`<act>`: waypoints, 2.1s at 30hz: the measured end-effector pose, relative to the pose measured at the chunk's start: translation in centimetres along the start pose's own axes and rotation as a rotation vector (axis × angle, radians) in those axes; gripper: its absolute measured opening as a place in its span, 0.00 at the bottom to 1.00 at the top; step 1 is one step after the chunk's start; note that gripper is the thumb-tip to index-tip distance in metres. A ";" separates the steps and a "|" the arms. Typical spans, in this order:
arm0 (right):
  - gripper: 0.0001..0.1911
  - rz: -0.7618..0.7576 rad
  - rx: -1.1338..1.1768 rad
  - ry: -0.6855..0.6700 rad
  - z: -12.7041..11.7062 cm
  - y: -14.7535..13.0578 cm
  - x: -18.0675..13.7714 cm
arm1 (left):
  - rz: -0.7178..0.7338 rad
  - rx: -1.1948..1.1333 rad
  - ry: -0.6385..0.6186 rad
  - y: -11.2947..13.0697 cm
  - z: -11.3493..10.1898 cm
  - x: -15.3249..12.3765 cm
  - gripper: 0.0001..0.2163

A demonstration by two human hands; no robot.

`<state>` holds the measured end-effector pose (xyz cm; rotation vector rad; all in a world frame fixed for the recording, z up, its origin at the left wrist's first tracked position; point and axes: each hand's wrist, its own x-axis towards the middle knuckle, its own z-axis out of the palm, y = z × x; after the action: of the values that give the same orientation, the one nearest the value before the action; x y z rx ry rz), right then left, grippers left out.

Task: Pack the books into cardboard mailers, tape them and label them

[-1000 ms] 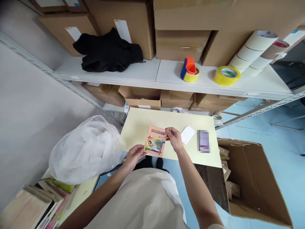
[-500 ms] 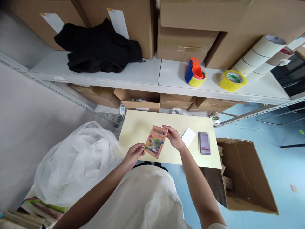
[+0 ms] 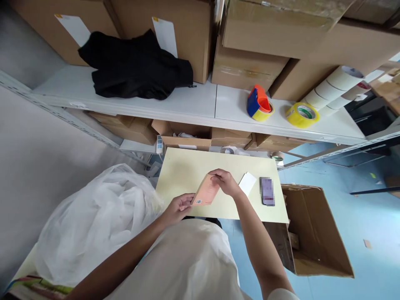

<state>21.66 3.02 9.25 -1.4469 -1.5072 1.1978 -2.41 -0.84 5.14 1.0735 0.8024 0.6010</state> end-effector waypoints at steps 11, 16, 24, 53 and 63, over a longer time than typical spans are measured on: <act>0.22 0.189 0.273 0.152 -1.9 0.5 -1.3 | -0.018 0.058 0.271 -0.7 2.3 0.9 0.14; 0.20 0.217 0.313 0.285 -2.4 2.3 -1.9 | -0.046 -0.007 0.237 -0.5 3.7 0.6 0.18; 0.19 0.187 0.347 0.287 -3.2 3.0 -1.9 | -0.093 -0.093 0.388 -1.6 5.3 0.8 0.20; 0.12 -0.483 -0.335 -0.161 -7.8 -1.2 -2.0 | -0.120 -0.137 0.384 -1.6 6.1 1.5 0.28; 0.13 -0.309 -0.231 -0.116 -5.0 -2.5 -0.3 | 0.122 0.278 0.314 1.0 5.7 1.4 0.18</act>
<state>25.56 3.57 13.20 -1.2441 -1.9207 0.9581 3.01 -2.41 7.09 1.3072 1.1231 0.7903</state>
